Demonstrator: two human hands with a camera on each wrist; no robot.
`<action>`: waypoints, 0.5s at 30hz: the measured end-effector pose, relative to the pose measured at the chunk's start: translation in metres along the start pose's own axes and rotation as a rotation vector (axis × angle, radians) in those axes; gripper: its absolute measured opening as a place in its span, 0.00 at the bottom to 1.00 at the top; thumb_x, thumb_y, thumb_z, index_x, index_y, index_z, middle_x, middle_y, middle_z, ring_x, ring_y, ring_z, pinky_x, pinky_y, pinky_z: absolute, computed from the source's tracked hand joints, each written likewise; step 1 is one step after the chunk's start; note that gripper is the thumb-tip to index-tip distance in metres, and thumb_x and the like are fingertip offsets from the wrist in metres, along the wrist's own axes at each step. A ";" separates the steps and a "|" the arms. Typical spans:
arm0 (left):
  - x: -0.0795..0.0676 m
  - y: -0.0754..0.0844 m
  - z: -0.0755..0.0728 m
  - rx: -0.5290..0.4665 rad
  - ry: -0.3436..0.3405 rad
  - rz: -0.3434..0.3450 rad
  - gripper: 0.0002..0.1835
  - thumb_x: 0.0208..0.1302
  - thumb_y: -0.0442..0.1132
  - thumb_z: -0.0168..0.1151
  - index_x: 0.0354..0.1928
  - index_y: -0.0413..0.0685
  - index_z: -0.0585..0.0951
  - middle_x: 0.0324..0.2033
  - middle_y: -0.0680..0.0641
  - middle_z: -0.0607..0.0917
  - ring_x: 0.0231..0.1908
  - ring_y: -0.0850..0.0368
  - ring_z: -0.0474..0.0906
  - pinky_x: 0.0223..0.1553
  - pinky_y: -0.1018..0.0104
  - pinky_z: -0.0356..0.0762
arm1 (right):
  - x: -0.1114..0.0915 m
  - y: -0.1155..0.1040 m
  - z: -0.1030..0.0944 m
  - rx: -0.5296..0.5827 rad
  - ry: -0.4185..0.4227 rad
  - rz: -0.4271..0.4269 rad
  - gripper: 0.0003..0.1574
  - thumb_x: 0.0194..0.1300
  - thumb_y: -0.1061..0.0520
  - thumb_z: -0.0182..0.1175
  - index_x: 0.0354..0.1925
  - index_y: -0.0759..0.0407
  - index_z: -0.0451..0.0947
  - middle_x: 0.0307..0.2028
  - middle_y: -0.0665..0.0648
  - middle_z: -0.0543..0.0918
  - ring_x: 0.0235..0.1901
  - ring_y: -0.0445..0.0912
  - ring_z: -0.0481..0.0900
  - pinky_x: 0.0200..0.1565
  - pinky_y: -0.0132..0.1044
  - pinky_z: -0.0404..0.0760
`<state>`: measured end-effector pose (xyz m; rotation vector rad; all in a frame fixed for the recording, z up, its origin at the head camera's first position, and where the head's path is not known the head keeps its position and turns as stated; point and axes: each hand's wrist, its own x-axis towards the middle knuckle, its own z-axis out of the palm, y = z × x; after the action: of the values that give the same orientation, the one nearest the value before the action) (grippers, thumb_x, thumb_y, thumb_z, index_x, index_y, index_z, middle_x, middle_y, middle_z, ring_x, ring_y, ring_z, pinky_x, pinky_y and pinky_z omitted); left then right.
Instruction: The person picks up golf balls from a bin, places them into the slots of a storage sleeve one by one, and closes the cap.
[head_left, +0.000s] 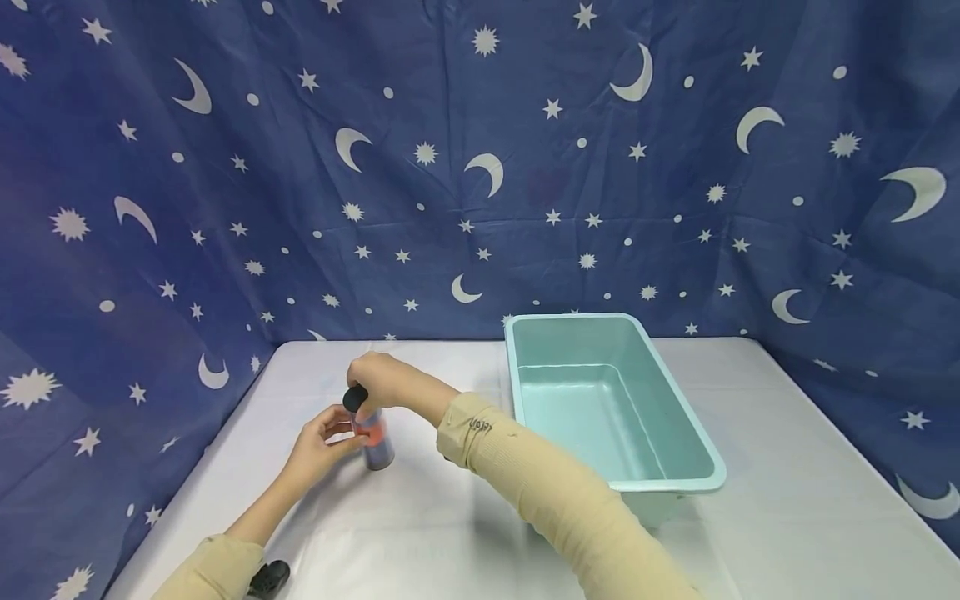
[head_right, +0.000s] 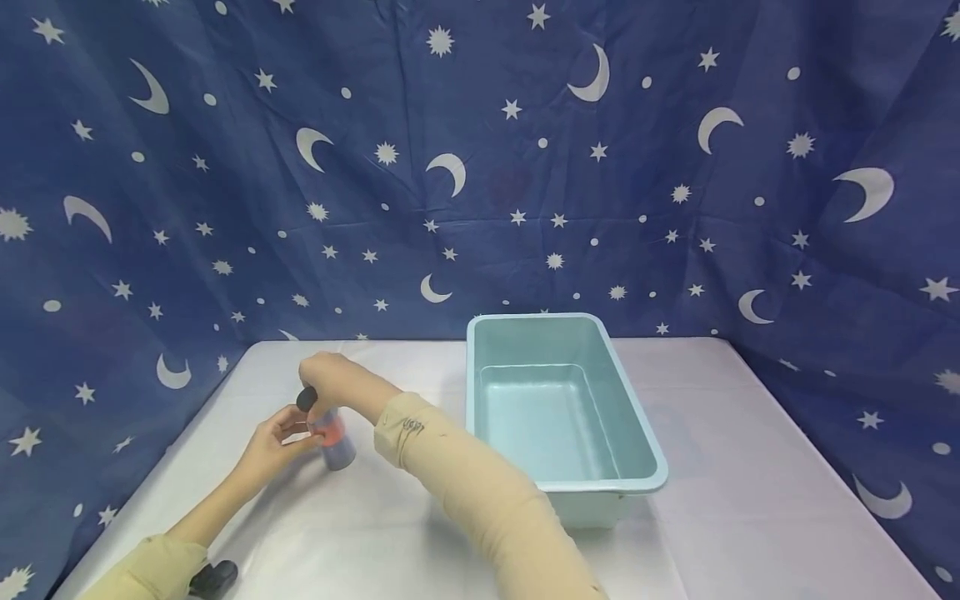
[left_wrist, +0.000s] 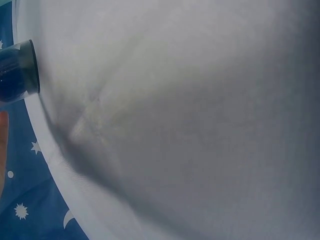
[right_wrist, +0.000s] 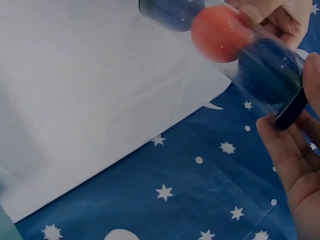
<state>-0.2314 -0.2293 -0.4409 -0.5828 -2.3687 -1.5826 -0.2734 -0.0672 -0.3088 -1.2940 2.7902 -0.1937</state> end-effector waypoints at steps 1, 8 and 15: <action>0.001 0.001 -0.001 0.000 0.003 0.001 0.18 0.53 0.27 0.67 0.46 0.33 0.76 0.38 0.71 0.79 0.40 0.76 0.77 0.41 0.73 0.80 | 0.000 0.000 -0.001 -0.008 0.003 -0.006 0.20 0.48 0.50 0.74 0.38 0.58 0.84 0.35 0.50 0.86 0.33 0.38 0.74 0.36 0.24 0.71; 0.001 0.005 0.001 -0.008 -0.001 -0.004 0.19 0.53 0.28 0.67 0.47 0.31 0.75 0.37 0.67 0.81 0.40 0.75 0.77 0.42 0.73 0.80 | -0.003 0.004 0.004 -0.017 0.033 -0.043 0.19 0.49 0.50 0.73 0.39 0.58 0.84 0.35 0.49 0.86 0.33 0.37 0.74 0.38 0.24 0.71; -0.003 0.003 -0.002 -0.016 -0.014 0.029 0.19 0.53 0.26 0.66 0.47 0.31 0.74 0.38 0.70 0.80 0.40 0.75 0.78 0.41 0.74 0.80 | 0.000 -0.007 0.001 -0.114 -0.039 -0.057 0.19 0.51 0.52 0.72 0.39 0.58 0.81 0.37 0.50 0.83 0.35 0.38 0.74 0.38 0.24 0.72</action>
<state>-0.2279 -0.2303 -0.4390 -0.6301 -2.3491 -1.5916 -0.2681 -0.0716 -0.3084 -1.3868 2.7705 -0.0115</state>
